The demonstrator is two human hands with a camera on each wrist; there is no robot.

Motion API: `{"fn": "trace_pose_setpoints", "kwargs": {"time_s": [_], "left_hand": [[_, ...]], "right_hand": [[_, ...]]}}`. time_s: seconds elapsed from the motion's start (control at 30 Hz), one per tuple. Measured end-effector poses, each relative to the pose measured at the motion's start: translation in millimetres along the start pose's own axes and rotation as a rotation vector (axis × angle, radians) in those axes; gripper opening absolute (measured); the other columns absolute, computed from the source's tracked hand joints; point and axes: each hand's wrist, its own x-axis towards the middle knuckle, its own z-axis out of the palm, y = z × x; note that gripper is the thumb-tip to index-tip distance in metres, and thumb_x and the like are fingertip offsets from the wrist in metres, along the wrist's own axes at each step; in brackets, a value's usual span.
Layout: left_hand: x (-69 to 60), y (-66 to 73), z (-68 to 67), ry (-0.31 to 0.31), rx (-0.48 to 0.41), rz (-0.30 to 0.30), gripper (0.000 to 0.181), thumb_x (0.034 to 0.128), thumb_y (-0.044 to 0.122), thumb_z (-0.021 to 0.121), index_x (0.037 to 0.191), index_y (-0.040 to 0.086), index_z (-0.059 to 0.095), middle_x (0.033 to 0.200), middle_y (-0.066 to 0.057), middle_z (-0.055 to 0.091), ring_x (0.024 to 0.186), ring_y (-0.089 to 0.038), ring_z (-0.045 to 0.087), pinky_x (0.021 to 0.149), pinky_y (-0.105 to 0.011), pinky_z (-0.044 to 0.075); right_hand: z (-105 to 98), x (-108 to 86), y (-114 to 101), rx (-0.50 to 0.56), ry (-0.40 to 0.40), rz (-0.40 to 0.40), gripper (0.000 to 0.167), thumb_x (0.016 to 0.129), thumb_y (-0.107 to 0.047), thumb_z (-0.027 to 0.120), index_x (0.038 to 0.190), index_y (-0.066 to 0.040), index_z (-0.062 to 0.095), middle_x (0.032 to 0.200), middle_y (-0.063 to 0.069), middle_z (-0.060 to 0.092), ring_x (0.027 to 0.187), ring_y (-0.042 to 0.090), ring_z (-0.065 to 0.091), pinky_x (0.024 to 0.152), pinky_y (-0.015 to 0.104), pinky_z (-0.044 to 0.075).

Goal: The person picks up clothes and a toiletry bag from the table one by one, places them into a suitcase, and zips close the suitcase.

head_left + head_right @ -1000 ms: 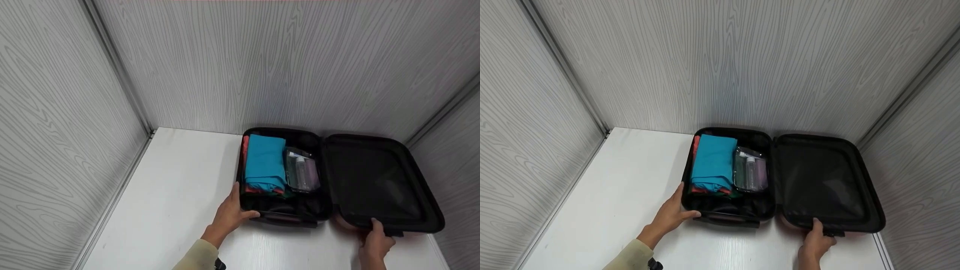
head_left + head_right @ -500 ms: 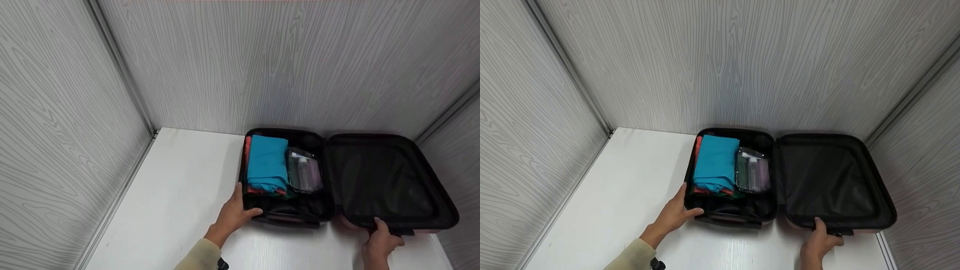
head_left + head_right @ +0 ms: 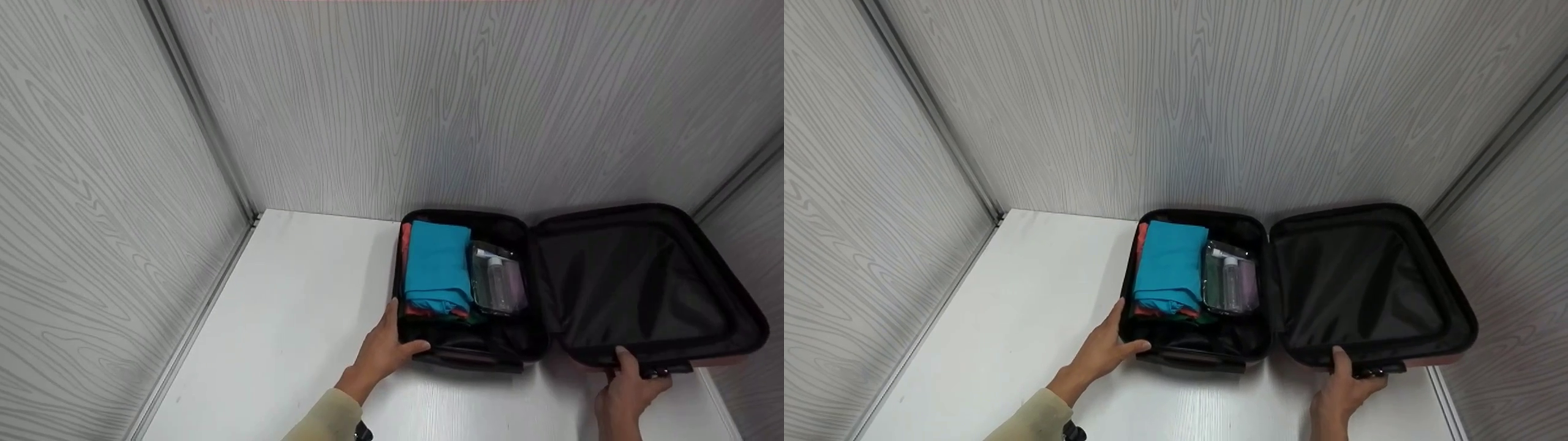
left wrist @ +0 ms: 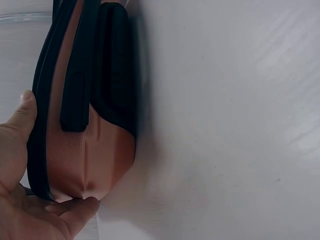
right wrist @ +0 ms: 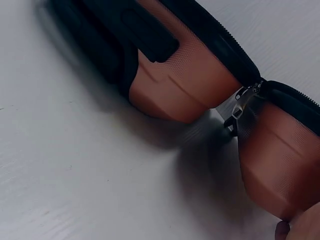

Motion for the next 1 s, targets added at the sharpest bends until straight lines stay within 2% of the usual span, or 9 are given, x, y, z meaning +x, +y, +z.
{"fn": "trace_pose_setpoints", "kwargs": {"time_s": [0.07, 0.17, 0.3, 0.43, 0.53, 0.7, 0.83, 0.93, 1.0], "left_hand": [[0.6, 0.1, 0.2, 0.005, 0.001, -0.001, 0.117, 0.0908, 0.058, 0.078, 0.171, 0.012, 0.006, 0.176, -0.014, 0.016, 0.157, -0.039, 0.032, 0.124, -0.055, 0.034], [1.2, 0.8, -0.5, 0.004, 0.000, -0.004, 0.117, 0.0909, 0.057, 0.078, 0.171, 0.012, 0.006, 0.176, -0.015, 0.017, 0.157, -0.039, 0.032, 0.124, -0.056, 0.034], [1.4, 1.8, -1.7, -0.002, -0.004, -0.008, 0.117, 0.0909, 0.057, 0.078, 0.171, 0.013, 0.006, 0.176, -0.014, 0.017, 0.158, -0.038, 0.030, 0.124, -0.056, 0.033], [1.0, 2.4, -2.8, -0.007, 0.000, -0.004, 0.116, 0.0910, 0.057, 0.078, 0.171, 0.013, 0.006, 0.176, -0.014, 0.017, 0.158, -0.038, 0.029, 0.125, -0.056, 0.032], [0.1, 2.7, -3.0, -0.002, 0.005, 0.008, 0.116, 0.0909, 0.057, 0.078, 0.171, 0.012, 0.007, 0.176, -0.014, 0.018, 0.158, -0.038, 0.030, 0.124, -0.056, 0.033], [-0.9, 2.4, -3.2, 0.006, 0.011, 0.013, 0.116, 0.0903, 0.057, 0.079, 0.171, 0.012, 0.008, 0.176, -0.014, 0.019, 0.157, -0.039, 0.032, 0.124, -0.055, 0.034], [-0.5, 2.6, -2.3, 0.013, 0.011, 0.017, 0.116, 0.0899, 0.058, 0.079, 0.171, 0.011, 0.009, 0.175, -0.015, 0.021, 0.155, -0.039, 0.035, 0.122, -0.056, 0.037], [-0.8, 2.1, -1.7, 0.016, 0.015, 0.015, 0.117, 0.0899, 0.058, 0.079, 0.171, 0.011, 0.009, 0.175, -0.015, 0.021, 0.155, -0.039, 0.036, 0.122, -0.056, 0.037], [-1.7, 1.4, -1.9, 0.016, 0.018, 0.014, 0.117, 0.0899, 0.058, 0.079, 0.171, 0.011, 0.008, 0.175, -0.016, 0.020, 0.156, -0.039, 0.035, 0.122, -0.055, 0.036]], "right_hand": [[3.4, -2.6, -0.9, -0.004, -0.023, -0.042, 0.081, 0.096, -0.007, 0.075, 0.151, -0.034, 0.021, 0.139, -0.011, 0.041, 0.123, 0.011, 0.054, 0.088, 0.020, 0.056], [8.4, -7.1, -0.9, -0.011, -0.064, -0.145, 0.087, 0.096, -0.003, 0.071, 0.156, -0.034, 0.017, 0.145, -0.008, 0.039, 0.128, 0.014, 0.052, 0.096, 0.022, 0.054], [12.6, -11.1, -0.8, -0.045, -0.104, -0.303, 0.092, 0.094, -0.001, 0.071, 0.160, -0.032, 0.015, 0.155, -0.004, 0.035, 0.140, 0.015, 0.044, 0.113, 0.021, 0.041], [15.0, -13.1, -1.1, -0.145, -0.087, -0.405, 0.097, 0.092, -0.005, 0.074, 0.163, -0.029, 0.011, 0.163, -0.003, 0.028, 0.147, 0.015, 0.035, 0.118, 0.018, 0.031], [16.8, -14.4, -2.5, -0.194, -0.080, -0.444, 0.102, 0.090, -0.003, 0.076, 0.164, -0.027, 0.010, 0.165, -0.002, 0.025, 0.148, 0.015, 0.032, 0.118, 0.016, 0.029], [19.6, -16.8, -3.6, -0.249, -0.123, -0.471, 0.107, 0.086, 0.002, 0.079, 0.165, -0.033, 0.016, 0.161, -0.001, 0.031, 0.145, 0.019, 0.036, 0.114, 0.021, 0.038], [20.3, -17.7, -4.3, -0.338, -0.155, -0.495, 0.107, 0.084, 0.001, 0.082, 0.165, -0.036, 0.022, 0.156, -0.003, 0.036, 0.141, 0.017, 0.038, 0.106, 0.016, 0.040], [20.4, -19.0, -3.7, -0.371, -0.179, -0.513, 0.108, 0.084, 0.001, 0.083, 0.164, -0.035, 0.022, 0.152, -0.004, 0.038, 0.132, 0.016, 0.043, 0.096, 0.016, 0.043], [19.7, -19.9, -2.5, -0.397, -0.199, -0.530, 0.109, 0.084, 0.001, 0.083, 0.165, -0.035, 0.019, 0.152, -0.003, 0.038, 0.132, 0.015, 0.043, 0.094, 0.015, 0.044]]}}
